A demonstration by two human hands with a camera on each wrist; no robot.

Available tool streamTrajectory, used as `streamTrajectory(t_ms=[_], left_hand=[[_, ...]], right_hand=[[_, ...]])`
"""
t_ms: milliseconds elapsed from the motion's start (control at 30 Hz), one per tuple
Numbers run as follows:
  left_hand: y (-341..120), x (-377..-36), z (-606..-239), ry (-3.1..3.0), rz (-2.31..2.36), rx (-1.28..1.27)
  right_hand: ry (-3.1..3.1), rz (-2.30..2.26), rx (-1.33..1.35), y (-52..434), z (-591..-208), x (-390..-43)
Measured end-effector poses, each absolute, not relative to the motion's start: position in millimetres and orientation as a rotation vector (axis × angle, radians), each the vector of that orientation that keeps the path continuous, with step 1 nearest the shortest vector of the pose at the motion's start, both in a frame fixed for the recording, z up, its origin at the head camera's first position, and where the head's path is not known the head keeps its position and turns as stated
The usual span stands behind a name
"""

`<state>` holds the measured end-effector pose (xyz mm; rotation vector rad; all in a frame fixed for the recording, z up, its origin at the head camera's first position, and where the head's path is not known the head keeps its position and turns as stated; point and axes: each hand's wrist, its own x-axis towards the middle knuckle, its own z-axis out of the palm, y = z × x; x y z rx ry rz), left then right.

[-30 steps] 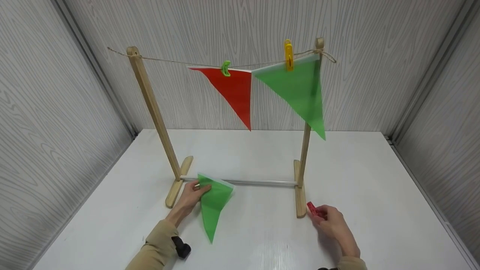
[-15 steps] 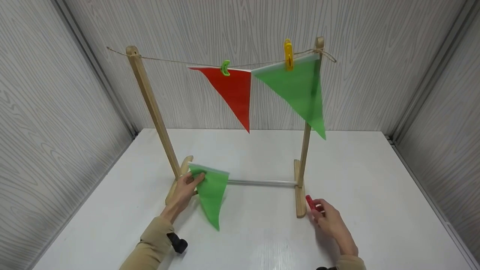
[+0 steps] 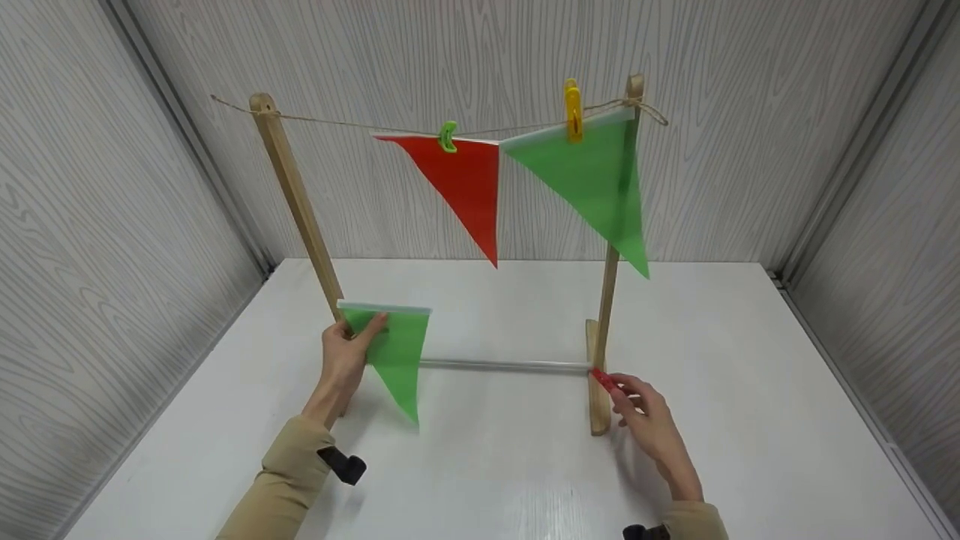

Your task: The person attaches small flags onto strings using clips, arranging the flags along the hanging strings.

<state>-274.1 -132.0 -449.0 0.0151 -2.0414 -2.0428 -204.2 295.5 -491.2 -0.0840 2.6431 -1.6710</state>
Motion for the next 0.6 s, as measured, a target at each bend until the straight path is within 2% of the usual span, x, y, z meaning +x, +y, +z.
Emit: streamTrajectory(t_ms=[267,600], left_hand=[[-139.9,-274.6,-425.4,-1.970,-1.987,0.011],[-143.0,-278.6,-403.3,-1.679,-2.192,0.027]], right_hand=[[2.603,-1.793,-0.212,277.9,-472.4,-207.5],[2.560,-2.088,-0.248,248.1,-443.5,-213.6]])
